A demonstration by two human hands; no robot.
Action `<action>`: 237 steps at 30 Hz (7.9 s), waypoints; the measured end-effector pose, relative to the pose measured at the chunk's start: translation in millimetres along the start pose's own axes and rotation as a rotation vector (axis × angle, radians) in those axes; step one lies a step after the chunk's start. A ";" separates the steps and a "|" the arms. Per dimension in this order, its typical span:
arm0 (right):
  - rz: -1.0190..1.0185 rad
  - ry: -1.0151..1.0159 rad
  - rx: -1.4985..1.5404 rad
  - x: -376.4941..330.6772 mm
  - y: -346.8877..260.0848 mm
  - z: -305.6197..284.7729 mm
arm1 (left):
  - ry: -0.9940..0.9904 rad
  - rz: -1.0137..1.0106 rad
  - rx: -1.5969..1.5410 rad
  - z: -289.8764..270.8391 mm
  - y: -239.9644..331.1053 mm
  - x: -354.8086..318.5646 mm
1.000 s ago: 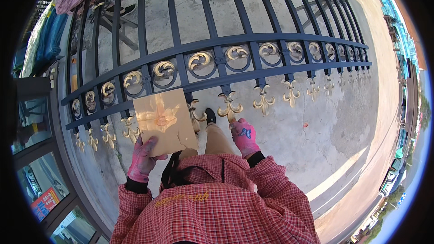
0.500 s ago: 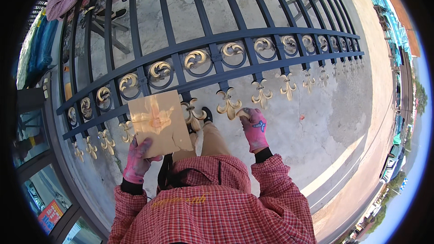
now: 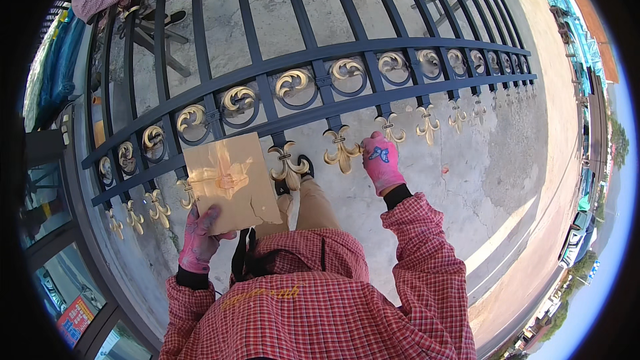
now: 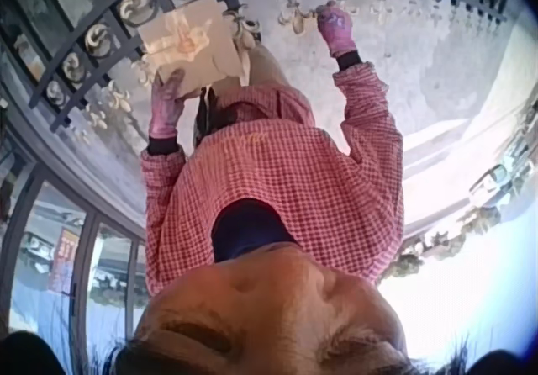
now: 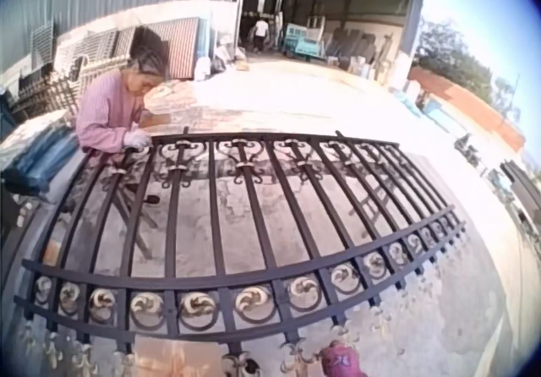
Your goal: The person applies gold paint to the ornamental fleur-de-lis designs on a black metal gate using a small brush. They repeatedly dip the brush into a small container of paint and carefully color each decorative element while holding a cardboard palette in the other hand.
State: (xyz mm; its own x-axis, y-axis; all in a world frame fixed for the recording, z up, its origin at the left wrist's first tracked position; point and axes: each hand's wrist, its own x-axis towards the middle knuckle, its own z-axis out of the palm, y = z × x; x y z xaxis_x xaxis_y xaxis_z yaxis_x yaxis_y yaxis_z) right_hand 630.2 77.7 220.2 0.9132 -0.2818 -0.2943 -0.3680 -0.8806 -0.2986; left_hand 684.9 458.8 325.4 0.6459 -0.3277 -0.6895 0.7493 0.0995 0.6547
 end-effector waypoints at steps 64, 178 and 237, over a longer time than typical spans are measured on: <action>0.234 0.483 0.462 16.9 -24.3 39.3 | 0.052 -0.018 -0.044 -0.7 -0.8 1.3; 0.182 0.024 0.460 5.9 110.8 -33.2 | 0.064 -0.074 -0.085 130.1 -34.2 42.8; 0.093 0.271 0.501 31.4 93.5 -19.0 | 0.068 -0.115 0.015 144.2 -26.7 58.1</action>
State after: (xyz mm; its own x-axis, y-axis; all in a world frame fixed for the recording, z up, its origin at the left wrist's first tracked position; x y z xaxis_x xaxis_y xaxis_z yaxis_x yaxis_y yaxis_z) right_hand 627.9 -20.7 200.3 0.8609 -0.4952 -0.1165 -0.4266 -0.5781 -0.6956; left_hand 681.3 301.6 312.5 0.5648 -0.2719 -0.7791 0.8169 0.0505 0.5746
